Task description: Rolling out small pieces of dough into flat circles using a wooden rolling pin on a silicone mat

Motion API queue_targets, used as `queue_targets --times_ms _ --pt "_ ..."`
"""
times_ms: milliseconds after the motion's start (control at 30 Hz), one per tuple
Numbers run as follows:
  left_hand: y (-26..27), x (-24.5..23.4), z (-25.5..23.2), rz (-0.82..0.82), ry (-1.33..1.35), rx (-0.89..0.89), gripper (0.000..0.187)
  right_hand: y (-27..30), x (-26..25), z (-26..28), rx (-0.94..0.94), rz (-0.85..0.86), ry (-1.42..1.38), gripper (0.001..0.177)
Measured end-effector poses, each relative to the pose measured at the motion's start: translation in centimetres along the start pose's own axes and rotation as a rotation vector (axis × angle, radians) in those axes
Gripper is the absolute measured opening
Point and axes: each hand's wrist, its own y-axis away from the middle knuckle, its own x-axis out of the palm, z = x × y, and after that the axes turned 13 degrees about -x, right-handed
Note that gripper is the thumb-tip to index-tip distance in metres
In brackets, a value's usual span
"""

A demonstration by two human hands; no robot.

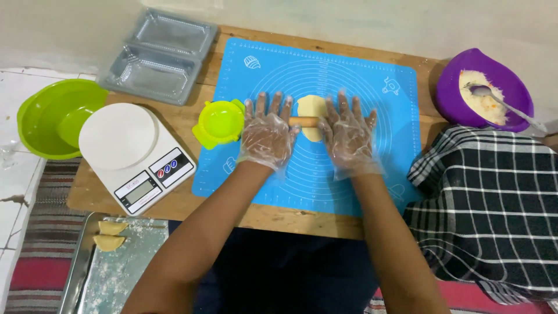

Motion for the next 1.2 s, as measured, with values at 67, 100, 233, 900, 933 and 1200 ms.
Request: queue_targets --times_ms 67,100,233,900,933,1200 --pt "1.5 -0.2 0.1 0.012 0.009 0.019 0.070 1.5 -0.7 0.5 -0.002 0.000 -0.035 0.064" --pt "2.3 -0.2 0.2 0.025 0.018 0.033 0.071 2.2 -1.0 0.8 -0.009 0.001 -0.070 0.063" --pt "4.3 -0.1 0.2 0.058 -0.003 0.042 0.070 4.3 -0.9 0.8 -0.058 -0.026 -0.080 0.060" --pt "2.3 -1.1 1.6 0.047 0.014 0.045 0.058 6.1 5.7 -3.3 -0.195 -0.363 0.099 0.026" --pt "-0.7 2.1 1.7 0.049 0.011 0.047 0.058 6.4 5.5 -3.2 -0.191 -0.363 0.098 0.026" --pt "-13.6 -0.9 3.2 -0.143 0.748 -0.295 0.038 7.7 0.8 -2.4 -0.282 -0.851 0.251 0.035"
